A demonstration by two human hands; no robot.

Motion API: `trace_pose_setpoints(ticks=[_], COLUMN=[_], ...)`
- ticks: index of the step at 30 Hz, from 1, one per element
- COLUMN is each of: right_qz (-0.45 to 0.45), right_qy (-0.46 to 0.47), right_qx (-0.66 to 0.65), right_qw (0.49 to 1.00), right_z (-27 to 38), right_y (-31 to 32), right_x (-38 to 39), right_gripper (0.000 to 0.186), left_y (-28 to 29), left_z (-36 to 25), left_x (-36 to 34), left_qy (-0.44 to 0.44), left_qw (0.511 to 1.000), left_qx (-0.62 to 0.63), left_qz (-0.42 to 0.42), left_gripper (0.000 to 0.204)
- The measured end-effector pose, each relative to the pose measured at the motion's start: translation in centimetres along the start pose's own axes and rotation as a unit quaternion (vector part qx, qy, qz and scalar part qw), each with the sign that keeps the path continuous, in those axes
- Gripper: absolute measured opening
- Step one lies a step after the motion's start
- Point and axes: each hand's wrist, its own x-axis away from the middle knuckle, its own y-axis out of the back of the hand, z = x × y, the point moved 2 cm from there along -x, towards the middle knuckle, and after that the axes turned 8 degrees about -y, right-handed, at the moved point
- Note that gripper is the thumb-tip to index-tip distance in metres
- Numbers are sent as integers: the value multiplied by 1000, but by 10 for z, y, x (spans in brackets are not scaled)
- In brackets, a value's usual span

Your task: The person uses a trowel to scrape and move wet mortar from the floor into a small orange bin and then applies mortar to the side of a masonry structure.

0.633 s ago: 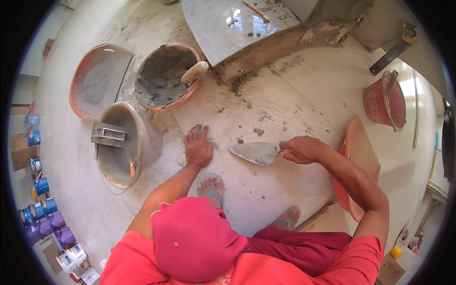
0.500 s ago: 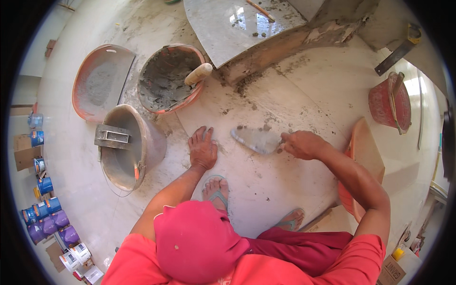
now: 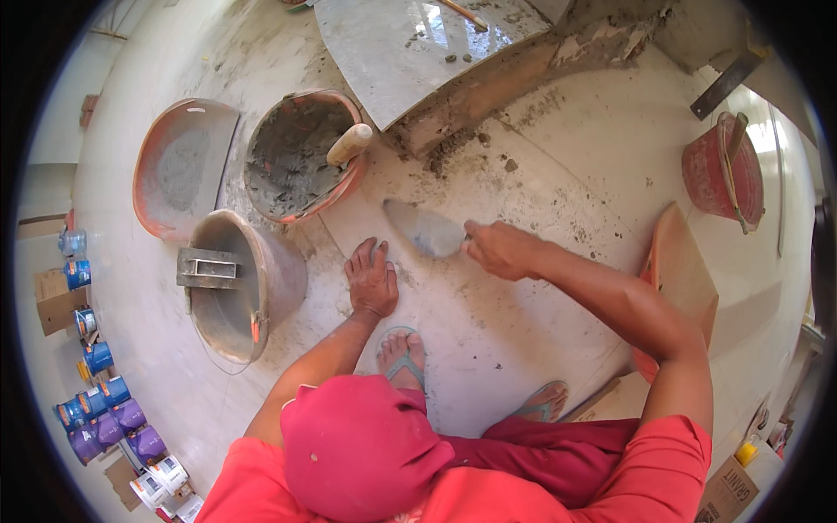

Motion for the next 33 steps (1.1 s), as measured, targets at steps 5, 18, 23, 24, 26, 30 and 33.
trace_pose_setpoints(ticks=[5,18,23,24,26,30,33], right_qz=[-134,-18,-147,-158,-185,-183,-99], right_qy=[18,-19,-20,-16,-15,33,50], right_qx=[3,-28,27,86,167,168,144], right_qw=[991,999,989,983,968,968,983], right_z=[-63,-52,-86,-91,-83,-92,-110], right_y=[36,57,70,77,85,75,70], right_x=[-15,18,9,15,29,28,23], right_gripper=[45,46,42,40,38,41,44], left_y=[-3,-4,-4,-4,-3,-2,-3], left_z=[-3,-1,-3,-3,-3,-3,-1], left_x=[-4,0,-1,-2,-2,-1,-1], left_qy=[-5,2,2,3,4,0,-3], left_qw=[1000,1000,1000,1000,1000,1000,1000], left_qx=[-10,-19,-6,-3,3,-13,-17], left_qz=[0,2,-6,-7,-5,-5,-9], left_gripper=[49,50,50,50,50,51,50])
